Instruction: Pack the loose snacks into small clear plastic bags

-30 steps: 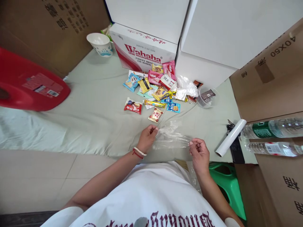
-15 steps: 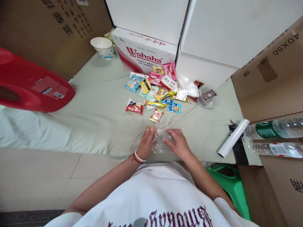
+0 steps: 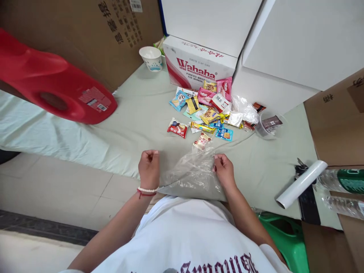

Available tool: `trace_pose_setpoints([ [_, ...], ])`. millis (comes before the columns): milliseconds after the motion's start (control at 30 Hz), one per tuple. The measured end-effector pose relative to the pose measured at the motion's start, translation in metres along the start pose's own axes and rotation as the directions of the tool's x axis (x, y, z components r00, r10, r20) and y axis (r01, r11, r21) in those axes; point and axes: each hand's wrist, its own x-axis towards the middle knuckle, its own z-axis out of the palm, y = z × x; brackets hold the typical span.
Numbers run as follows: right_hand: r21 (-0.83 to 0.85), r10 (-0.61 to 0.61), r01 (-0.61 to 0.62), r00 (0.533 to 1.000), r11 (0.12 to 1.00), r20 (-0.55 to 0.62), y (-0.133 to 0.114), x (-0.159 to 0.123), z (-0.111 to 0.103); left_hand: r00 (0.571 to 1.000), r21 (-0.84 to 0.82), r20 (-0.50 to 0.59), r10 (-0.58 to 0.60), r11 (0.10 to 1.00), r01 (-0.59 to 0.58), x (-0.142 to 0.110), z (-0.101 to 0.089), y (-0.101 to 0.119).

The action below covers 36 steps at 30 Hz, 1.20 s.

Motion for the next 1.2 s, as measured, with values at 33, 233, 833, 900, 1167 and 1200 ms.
trace_pose_setpoints([
  [33,-0.024,-0.021,0.021,1.0,1.0,-0.004,0.002,-0.001,0.001,0.991,0.096,-0.015,0.129,0.987,-0.127,-0.006,0.002,0.004],
  [233,-0.139,-0.123,0.12,0.992,0.983,-0.016,-0.003,-0.002,0.0,0.862,0.342,0.367,0.349,0.811,-0.474,-0.027,0.039,0.011],
  [833,-0.251,-0.07,0.025,0.982,0.968,-0.173,0.016,-0.004,-0.063,0.426,0.269,0.805,0.414,0.385,-0.883,-0.004,0.034,-0.02],
  [900,-0.377,-0.092,0.04,0.988,0.925,-0.12,0.013,0.003,-0.081,0.473,0.355,0.8,0.369,0.345,-0.869,0.004,0.029,-0.02],
  [1167,-0.818,-0.503,0.437,0.837,0.374,0.218,-0.078,0.102,-0.072,0.466,0.407,0.835,0.292,0.244,-0.88,0.006,0.012,-0.025],
  [1200,-0.801,-0.501,0.521,0.798,0.294,0.335,-0.092,0.122,-0.055,0.466,0.409,0.835,0.292,0.237,-0.881,0.003,0.011,-0.026],
])
